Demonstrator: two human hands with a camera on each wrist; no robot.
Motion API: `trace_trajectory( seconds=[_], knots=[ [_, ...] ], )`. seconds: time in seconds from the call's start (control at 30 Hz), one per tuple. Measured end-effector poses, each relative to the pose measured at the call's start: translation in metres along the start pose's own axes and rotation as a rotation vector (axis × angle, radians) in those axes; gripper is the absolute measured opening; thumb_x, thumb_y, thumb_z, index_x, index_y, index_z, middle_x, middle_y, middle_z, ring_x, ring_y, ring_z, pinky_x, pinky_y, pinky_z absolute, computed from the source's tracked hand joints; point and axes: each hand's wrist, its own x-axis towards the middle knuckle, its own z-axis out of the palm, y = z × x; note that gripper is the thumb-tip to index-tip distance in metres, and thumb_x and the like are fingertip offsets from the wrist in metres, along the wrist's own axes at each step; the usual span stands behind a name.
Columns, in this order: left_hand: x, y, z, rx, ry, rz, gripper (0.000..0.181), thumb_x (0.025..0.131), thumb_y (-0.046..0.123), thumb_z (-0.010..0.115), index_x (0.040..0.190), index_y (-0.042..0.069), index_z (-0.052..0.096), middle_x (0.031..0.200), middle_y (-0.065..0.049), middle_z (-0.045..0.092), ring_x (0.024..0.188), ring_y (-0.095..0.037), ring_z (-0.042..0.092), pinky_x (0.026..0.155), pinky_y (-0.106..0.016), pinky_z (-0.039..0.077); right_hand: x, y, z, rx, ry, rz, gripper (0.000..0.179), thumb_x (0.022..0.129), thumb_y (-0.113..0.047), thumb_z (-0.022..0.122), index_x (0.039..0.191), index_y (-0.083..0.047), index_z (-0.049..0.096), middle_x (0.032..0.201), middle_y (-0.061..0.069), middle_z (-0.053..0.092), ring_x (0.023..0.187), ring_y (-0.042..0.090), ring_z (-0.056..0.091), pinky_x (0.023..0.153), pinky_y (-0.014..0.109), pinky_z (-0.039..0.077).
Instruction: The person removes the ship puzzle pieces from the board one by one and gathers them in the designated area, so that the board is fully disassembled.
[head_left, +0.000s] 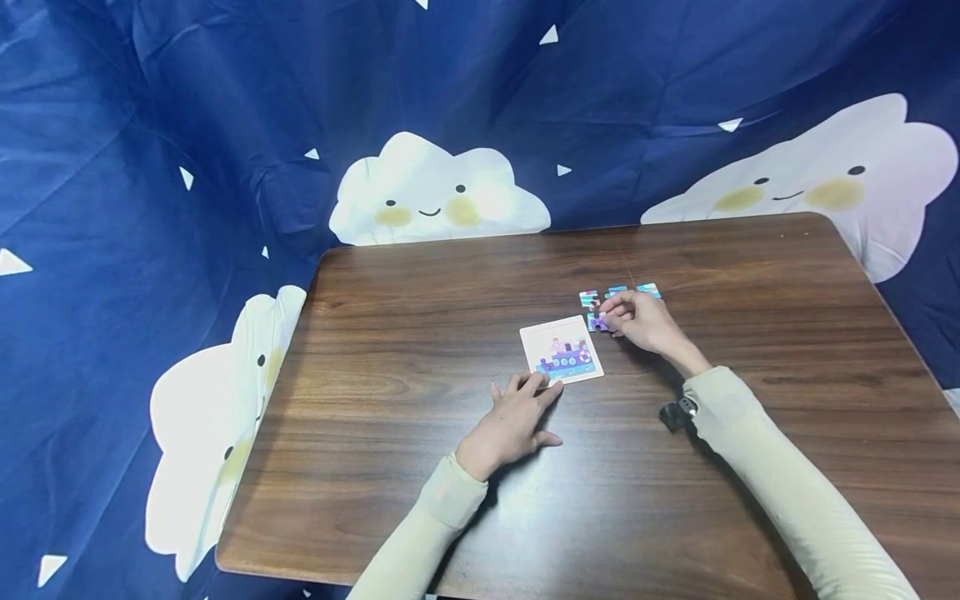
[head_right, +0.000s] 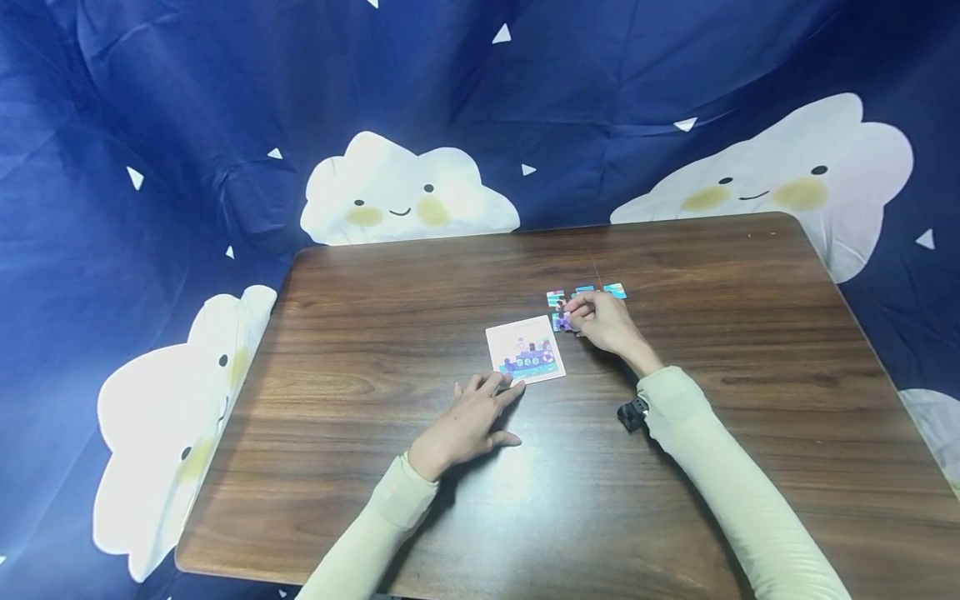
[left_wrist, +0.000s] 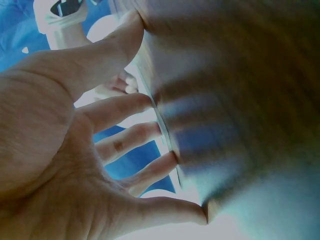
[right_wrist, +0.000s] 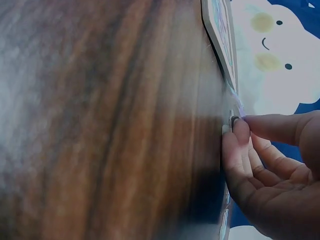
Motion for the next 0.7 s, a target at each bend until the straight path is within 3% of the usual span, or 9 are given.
trace_trajectory(
  seconds=[0.7],
  knots=[
    [-0.0006,-0.0028,0.0017,0.008,0.005,-0.001,0.084,0.086,0.05,0.078,0.158,0.018,0.047,0.154,-0.005,0.05,0.143,-0.033,0.045,0.105,-0.078,0.041,0.0029,-0.0003,0.0015,-0.176,0.003,-0.024,0.016,0.095,-0.009,0.072,0.107,0.002,0.073,0.094,0.017,0.072,0.072,0.01,0.063,0.065,0.017,0.049]
  ],
)
